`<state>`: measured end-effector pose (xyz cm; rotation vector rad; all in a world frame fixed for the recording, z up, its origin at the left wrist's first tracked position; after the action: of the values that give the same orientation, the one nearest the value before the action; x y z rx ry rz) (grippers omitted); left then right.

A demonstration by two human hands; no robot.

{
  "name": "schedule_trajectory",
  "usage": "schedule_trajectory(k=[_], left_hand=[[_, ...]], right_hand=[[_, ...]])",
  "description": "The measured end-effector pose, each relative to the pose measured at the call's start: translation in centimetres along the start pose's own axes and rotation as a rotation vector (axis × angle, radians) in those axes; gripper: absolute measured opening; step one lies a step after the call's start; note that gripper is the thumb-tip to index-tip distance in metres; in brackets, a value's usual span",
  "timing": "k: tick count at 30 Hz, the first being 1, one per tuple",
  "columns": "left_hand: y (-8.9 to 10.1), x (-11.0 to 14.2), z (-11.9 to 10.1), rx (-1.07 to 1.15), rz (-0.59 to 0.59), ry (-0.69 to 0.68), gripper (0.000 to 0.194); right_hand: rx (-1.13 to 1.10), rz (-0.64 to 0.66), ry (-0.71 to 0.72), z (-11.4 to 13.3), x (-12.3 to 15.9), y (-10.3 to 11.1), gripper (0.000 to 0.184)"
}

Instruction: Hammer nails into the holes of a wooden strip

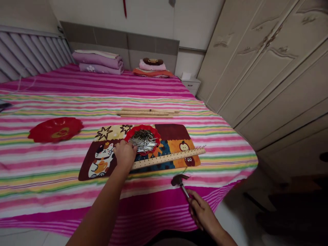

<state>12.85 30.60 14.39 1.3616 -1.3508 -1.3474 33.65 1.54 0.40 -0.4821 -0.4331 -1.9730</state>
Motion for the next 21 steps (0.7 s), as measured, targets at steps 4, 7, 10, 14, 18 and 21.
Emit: schedule_trajectory(k=[4,7,10,14,18,21], left_hand=[[-0.5,-0.4,-0.9,-0.020,0.048,0.032,0.034],[-0.8,-0.7,-0.8,0.024,0.066,0.044,0.033],[-1.0,-1.2,0.3,0.165,0.093,0.111,0.028],[-0.5,-1.1,2.1,0.573,0.087,0.148,0.024],[0.0,1.2,4.1,0.879,0.033,0.175,0.028],[-1.2,3.6,4.8,0.979,0.104,0.219,0.033]], right_hand=[[-0.027,0.013,-0.007,0.3,0.0,-0.1,0.056],[-0.036,0.006,-0.021,0.2,-0.1,-0.1,0.054],[-0.034,0.012,-0.014,0.1,-0.1,-0.2,0.054],[-0.026,0.008,-0.005,0.0,-0.2,-0.1,0.055],[-0.005,0.008,0.000,0.1,-0.3,-0.1,0.056],[-0.006,0.001,0.006,0.1,-0.3,0.0,0.057]])
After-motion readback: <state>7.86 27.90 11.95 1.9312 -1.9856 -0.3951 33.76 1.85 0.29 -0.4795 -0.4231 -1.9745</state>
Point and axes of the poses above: each hand's wrist, its own x-axis away from the middle knuckle, its own y-axis out of the back of the hand, z = x × y, the point moved 8 cm from there along -x, towards the middle knuckle, and after that the axes turned 2 degrees about -z, right-handed, at the moved point
